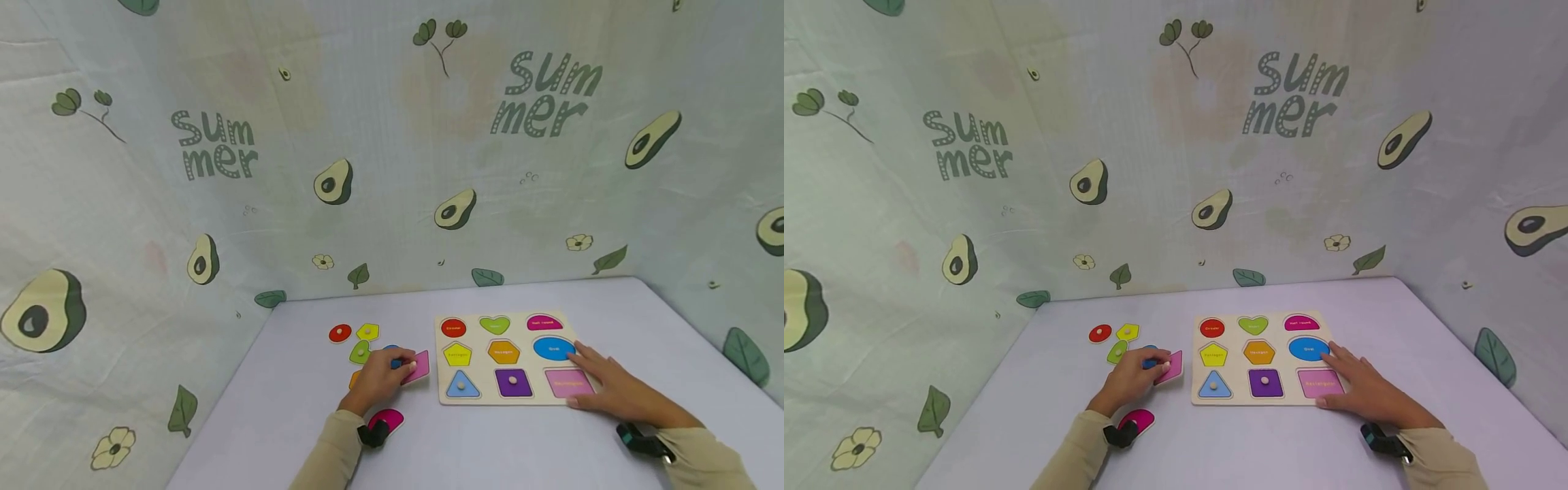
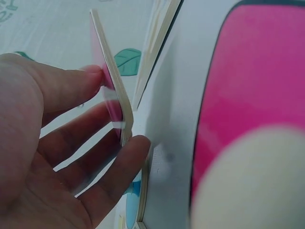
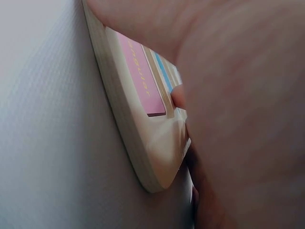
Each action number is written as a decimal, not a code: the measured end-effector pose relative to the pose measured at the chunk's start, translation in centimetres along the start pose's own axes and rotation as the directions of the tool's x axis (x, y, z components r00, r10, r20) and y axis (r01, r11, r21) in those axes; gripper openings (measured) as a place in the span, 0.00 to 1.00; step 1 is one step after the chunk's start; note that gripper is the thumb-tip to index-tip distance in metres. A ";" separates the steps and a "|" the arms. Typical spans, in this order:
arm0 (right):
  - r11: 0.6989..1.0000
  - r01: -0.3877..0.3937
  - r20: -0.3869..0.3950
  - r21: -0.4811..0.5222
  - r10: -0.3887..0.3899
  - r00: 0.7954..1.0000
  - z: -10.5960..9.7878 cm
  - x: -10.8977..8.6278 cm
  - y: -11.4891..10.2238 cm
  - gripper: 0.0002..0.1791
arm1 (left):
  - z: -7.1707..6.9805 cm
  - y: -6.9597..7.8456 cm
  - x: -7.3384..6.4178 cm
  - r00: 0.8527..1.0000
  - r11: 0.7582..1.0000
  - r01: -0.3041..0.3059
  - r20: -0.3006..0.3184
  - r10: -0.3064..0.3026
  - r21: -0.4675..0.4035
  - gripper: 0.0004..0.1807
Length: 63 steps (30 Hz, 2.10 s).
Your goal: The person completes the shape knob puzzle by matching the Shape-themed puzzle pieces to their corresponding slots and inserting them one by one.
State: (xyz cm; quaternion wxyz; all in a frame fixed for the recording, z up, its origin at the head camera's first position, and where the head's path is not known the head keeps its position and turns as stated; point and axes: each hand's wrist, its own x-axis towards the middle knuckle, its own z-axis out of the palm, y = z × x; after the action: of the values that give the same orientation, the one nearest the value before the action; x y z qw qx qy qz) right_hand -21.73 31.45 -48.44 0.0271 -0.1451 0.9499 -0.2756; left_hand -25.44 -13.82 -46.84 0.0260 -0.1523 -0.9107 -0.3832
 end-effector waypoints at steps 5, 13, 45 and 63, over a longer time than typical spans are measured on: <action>1.000 -0.005 0.002 -0.018 0.005 1.000 0.0 -0.1 -0.1 0.51 | 0.0 0.2 0.0 1.000 1.000 0.009 -0.008 -0.009 0.006 0.14; 1.000 -0.019 0.013 -0.011 0.020 1.000 -0.1 -0.1 -0.1 0.53 | 0.0 0.3 0.1 0.999 1.000 0.031 -0.013 -0.031 -0.006 0.14; 1.000 -0.013 0.008 -0.008 0.013 1.000 0.0 0.2 0.1 0.52 | 3.2 4.7 2.7 0.998 1.000 0.016 0.063 -0.014 -0.023 0.08; 0.999 -0.020 0.003 -0.051 0.020 1.000 -0.5 0.2 0.2 0.52 | 5.2 7.0 3.4 1.000 0.998 -0.021 0.007 0.021 -0.061 0.08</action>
State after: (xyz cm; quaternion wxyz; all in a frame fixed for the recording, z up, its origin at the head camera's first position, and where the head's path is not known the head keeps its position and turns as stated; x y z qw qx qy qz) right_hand -21.99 31.76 -48.13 0.0278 -0.1368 0.9579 -0.2509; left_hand -26.26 -4.67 -45.11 0.0217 -0.1641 -0.8970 -0.4099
